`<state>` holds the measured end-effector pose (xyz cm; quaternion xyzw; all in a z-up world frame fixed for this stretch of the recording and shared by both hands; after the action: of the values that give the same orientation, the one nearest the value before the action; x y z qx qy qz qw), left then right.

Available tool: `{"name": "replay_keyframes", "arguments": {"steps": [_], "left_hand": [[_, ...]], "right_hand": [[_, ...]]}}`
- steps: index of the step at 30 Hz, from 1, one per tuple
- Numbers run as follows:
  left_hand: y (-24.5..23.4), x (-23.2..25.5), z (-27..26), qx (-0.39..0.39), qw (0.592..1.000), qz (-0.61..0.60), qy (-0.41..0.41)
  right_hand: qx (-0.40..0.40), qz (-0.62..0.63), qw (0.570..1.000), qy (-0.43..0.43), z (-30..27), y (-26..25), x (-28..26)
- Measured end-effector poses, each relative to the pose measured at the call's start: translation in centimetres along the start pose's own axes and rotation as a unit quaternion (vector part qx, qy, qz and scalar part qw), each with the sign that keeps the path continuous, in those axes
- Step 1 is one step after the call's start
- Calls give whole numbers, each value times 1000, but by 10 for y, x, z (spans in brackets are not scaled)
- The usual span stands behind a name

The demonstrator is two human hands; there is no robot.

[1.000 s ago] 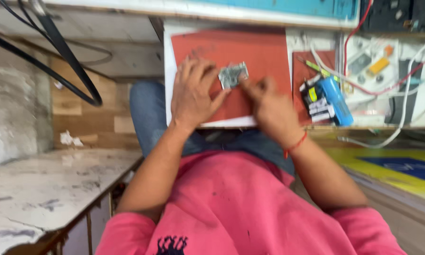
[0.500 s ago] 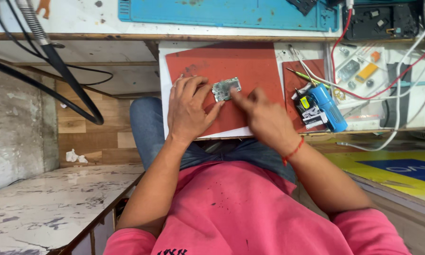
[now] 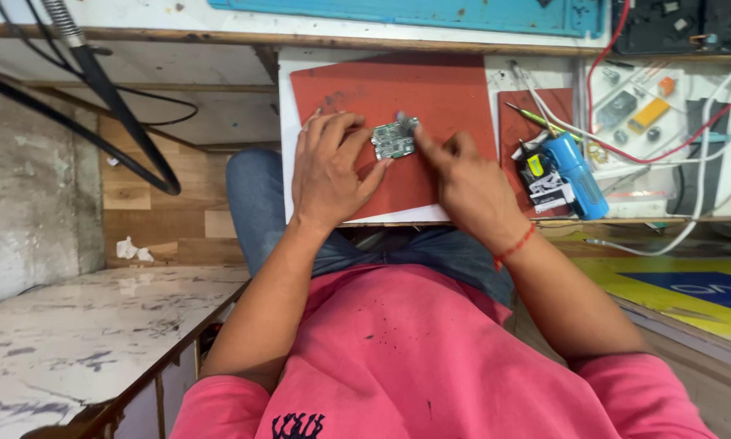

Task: The person scrapes a small circuit board with a metal tool, then uses a hot air gun to heat the board. The work is performed on a red mat on a cluttered workbench.

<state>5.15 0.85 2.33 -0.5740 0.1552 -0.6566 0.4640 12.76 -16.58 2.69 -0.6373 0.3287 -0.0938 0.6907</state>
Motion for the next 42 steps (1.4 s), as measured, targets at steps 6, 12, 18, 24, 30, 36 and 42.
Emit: {"name": "replay_keyframes", "arguments": {"steps": [6, 12, 18, 24, 30, 36, 42], "left_hand": [[3, 0, 4, -7, 1000, -11, -3], [-1, -3, 4, -3, 1000, -5, 1], [2, -7, 3, -20, 1000, 9, -17], [6, -7, -1, 0, 997, 71, -19], [11, -13, 1, -14, 998, 50, -32], [11, -13, 1, -44, 998, 23, -35], [12, -7, 2, -19, 998, 57, 3]], "right_hand": [[6, 1, 1000, 16, 2, -2, 1], [22, 7, 1000, 3, 7, 0, 3], [-9, 21, 1000, -17, 8, 9, -1], [5, 49, 996, -68, 8, 3, -19], [-12, 73, 996, -56, 2, 0, -17], [40, 18, 999, -13, 1, -8, -10], [39, 50, 998, 10, 0, -7, -12]]}}
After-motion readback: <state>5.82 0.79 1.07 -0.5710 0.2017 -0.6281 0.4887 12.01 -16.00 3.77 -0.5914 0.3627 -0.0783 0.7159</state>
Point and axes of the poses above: each hand's wrist, its own z-axis towards the middle knuckle, its own y-axis out of the palm, x = y × z, the point moved 6 cm from there along z, towards the middle knuckle, and after that the axes turned 10 degrees about -y, right-handed, at the moved point
